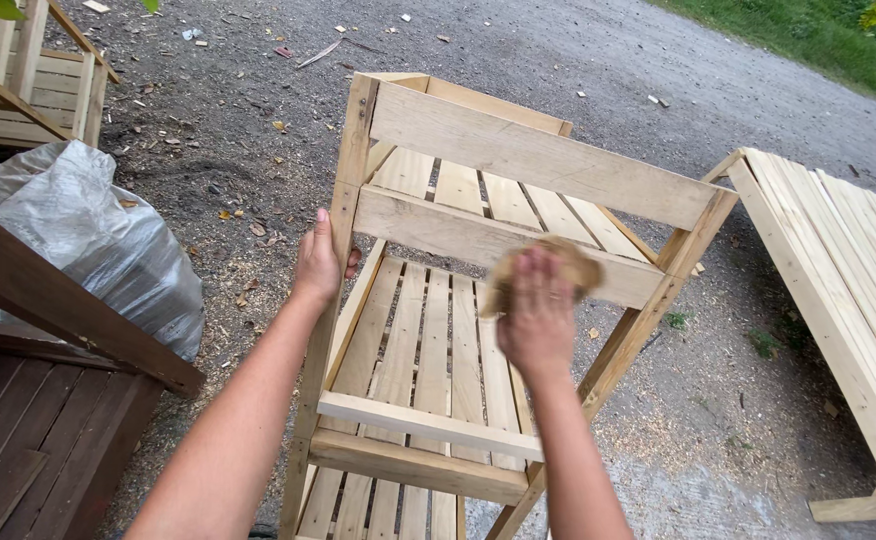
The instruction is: The person sands the surfaces of wooden furniture using a sanding block. They work on a small wooden shelf unit and then a larger wooden bed frame, smoothing the slats and edges.
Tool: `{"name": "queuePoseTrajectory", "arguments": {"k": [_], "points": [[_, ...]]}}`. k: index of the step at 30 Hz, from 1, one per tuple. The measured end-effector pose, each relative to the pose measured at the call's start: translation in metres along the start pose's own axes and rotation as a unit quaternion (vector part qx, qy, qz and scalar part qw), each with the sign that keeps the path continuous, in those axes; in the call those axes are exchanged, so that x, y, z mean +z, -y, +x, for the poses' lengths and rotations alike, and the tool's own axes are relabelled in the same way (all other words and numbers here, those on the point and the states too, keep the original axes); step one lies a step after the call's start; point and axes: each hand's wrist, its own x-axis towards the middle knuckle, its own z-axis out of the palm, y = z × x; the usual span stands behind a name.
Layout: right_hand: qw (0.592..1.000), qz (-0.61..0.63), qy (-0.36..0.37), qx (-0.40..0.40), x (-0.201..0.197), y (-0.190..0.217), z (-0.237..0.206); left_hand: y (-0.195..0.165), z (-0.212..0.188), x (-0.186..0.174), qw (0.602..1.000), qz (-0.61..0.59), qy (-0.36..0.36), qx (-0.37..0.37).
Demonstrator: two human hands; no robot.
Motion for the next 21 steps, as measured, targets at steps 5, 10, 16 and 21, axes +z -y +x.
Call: {"name": "queuePoseTrajectory", "arguments": {"k": [5, 10, 16, 21], "points": [[0.959, 0.043, 0.005, 0.281, -0.01, -0.048, -0.022, -0.005, 0.001, 0.006, 0.999, -0.044, 0.007, 0.008], [0.985, 0.1, -0.117, 0.071, 0.01, 0.088, 0.05, -0.007, 0.004, 0.002, 0.998, -0.053, 0.015, 0.009], [0.996, 0.02, -0.013, -0.085, 0.021, 0.125, 0.083, -0.007, 0.0, -0.006, 0.981, 0.003, 0.015, 0.194], [1.0, 0.008, 0.004, 0.009, -0.001, 0.007, 0.014, -0.004, -0.002, 0.0, 1.0, -0.005, 0.005, 0.014]]}}
